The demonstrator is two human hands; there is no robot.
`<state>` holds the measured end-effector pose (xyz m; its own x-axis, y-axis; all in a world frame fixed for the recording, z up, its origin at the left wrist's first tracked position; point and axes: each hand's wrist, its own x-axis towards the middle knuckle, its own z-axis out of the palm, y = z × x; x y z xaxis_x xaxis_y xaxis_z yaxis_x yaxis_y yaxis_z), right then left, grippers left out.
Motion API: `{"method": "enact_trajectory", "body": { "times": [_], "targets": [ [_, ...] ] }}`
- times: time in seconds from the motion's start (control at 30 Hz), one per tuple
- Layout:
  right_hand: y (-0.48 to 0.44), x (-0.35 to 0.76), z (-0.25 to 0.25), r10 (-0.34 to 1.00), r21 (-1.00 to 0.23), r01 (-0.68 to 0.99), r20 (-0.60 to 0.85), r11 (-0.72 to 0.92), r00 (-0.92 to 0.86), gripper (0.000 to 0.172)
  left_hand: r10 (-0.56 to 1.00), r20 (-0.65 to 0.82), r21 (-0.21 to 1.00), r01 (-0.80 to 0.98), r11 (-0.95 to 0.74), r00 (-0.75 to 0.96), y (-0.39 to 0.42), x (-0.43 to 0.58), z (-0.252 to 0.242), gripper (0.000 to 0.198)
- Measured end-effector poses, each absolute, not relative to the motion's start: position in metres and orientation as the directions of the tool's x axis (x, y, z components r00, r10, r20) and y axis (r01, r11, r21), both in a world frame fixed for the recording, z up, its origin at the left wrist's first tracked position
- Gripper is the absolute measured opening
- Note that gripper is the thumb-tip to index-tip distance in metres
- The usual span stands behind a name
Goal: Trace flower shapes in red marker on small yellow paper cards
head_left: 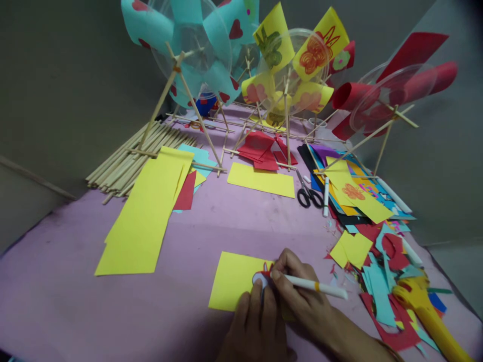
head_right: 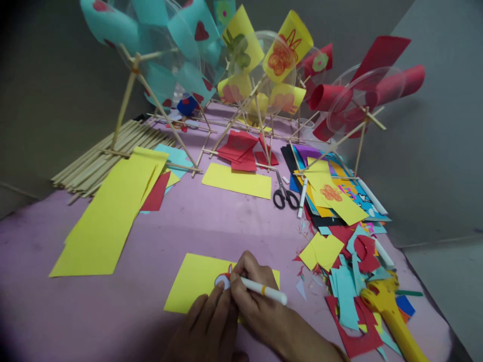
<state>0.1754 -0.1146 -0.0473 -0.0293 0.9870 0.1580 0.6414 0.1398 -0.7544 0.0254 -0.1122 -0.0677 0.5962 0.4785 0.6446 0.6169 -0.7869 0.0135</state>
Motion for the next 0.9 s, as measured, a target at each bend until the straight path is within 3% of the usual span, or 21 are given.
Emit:
{"method": "enact_trajectory", "body": {
  "times": [0.2,0.4,0.7,0.9],
  "targets": [
    [-0.112,0.172,-0.042,0.987,-0.708,0.688,0.135,0.160,-0.090,0.026,0.487,0.638,0.025,0.616,-0.787,0.597,-0.113,0.026,-0.068,0.043],
    [-0.116,0.177,-0.048,0.919,-0.489,0.782,0.279,0.385,-0.278,0.026,0.473,0.652,0.014,0.615,-0.789,0.592,-0.112,0.025,-0.068,0.044],
    [-0.115,0.177,-0.045,0.986,-0.738,0.657,0.155,0.155,-0.058,0.016,0.453,0.667,-0.003,0.611,-0.792,0.591,-0.111,0.025,-0.068,0.042],
    [-0.108,0.169,-0.034,0.995,-0.853,0.521,0.028,-0.025,0.094,0.022,0.463,0.659,0.005,0.611,-0.792,0.594,-0.111,0.025,-0.069,0.042]
  ]
}}
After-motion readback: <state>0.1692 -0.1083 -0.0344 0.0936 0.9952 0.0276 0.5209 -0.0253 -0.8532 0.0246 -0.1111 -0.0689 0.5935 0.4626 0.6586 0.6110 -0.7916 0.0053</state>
